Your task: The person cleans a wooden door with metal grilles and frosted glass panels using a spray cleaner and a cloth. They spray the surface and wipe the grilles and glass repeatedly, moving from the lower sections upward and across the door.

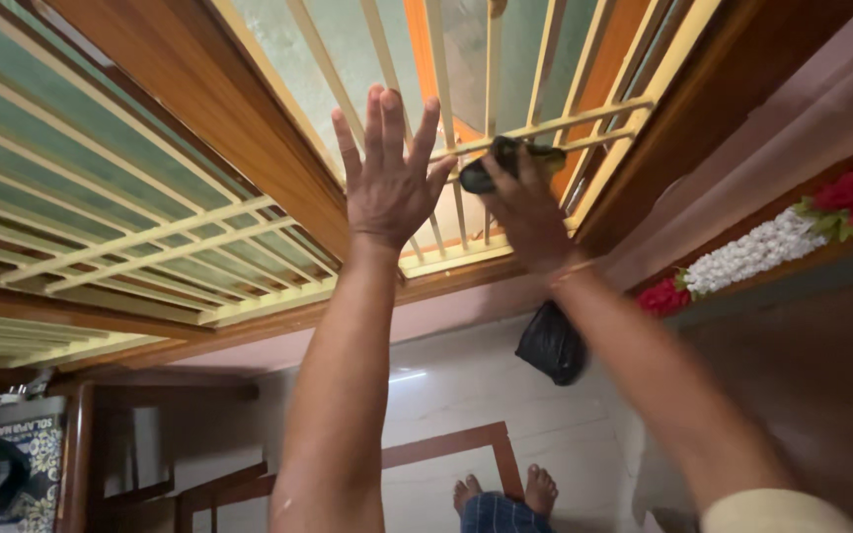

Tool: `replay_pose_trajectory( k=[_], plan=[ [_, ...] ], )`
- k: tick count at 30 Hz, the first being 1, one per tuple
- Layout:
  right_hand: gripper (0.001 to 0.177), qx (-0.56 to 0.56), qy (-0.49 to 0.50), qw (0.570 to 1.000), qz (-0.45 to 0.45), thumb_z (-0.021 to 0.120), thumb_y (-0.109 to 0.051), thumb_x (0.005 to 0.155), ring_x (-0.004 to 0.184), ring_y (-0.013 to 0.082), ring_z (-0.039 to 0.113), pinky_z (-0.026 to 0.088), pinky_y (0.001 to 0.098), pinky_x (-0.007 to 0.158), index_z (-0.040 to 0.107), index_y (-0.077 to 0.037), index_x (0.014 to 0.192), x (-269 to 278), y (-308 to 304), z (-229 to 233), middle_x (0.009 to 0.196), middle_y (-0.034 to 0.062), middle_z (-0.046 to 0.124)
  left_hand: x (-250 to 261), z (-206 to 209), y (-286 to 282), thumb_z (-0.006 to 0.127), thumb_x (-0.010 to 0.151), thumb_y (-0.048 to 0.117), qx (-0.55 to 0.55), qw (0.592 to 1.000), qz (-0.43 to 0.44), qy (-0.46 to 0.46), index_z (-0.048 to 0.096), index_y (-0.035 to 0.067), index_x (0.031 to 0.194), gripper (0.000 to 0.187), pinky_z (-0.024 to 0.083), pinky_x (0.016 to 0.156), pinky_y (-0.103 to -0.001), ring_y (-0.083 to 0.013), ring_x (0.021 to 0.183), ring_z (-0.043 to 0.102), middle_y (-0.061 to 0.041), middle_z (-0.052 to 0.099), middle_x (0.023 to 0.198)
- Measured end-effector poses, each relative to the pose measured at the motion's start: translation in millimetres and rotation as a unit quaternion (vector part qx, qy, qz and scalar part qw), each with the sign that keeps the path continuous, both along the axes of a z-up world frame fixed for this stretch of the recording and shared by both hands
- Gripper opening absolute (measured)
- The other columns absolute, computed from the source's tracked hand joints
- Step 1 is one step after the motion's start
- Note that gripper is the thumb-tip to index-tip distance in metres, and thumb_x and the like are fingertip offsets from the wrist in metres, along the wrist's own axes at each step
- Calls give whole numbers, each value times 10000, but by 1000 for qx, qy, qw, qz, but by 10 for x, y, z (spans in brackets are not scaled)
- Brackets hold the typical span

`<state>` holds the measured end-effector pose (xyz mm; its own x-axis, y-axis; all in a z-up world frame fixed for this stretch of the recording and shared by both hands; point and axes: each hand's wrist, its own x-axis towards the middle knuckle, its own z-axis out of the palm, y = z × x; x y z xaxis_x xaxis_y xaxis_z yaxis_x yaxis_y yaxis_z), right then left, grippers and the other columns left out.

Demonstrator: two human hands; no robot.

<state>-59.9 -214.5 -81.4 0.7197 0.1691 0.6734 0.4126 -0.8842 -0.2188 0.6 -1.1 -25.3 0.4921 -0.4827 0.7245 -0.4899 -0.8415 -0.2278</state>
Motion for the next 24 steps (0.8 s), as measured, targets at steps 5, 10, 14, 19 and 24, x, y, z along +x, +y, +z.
replay_pose_trajectory(
  k=[5,10,14,19,24],
  plan=[
    [293,-123,-74,987,-73,696,-64,1069,1271,442,528,417,599,1028,674,-176,1339,-235,-1063,136,1440,185,573,-177,-360,169,653,1069,589,47,999,15,21,296,277,1698,787,94,1263,-695,-351,1621,104,-132,106,1759],
    [332,-83,-152,975,-142,651,-64,1090,1402,448,468,384,604,1175,629,-53,1420,-232,-745,-241,1504,215,510,-292,-591,232,656,1103,483,53,998,21,31,338,254,1686,703,134,1286,-678,-340,1632,139,-109,196,1762],
    [343,159,-16,987,19,620,-94,1085,1494,429,387,351,569,1249,597,-29,1420,54,456,-384,1515,223,451,-311,-477,244,577,1123,284,48,998,29,22,364,234,1671,589,164,1300,-634,-284,1620,221,-76,263,1743],
    [379,-70,-162,984,8,652,-107,1091,1535,381,296,326,553,1270,602,-99,1467,36,884,-305,1560,105,425,-359,-357,395,505,1105,113,63,998,-6,24,367,164,1678,592,185,1318,-556,-251,1618,282,-64,309,1743],
    [372,12,-7,1000,-22,647,-50,1110,1408,403,474,444,559,1185,574,-86,1473,-49,-127,-159,1499,155,485,-348,-356,389,493,1059,57,63,998,-17,-3,371,175,1669,633,183,1322,-557,-251,1612,287,-55,303,1741]
  ],
)
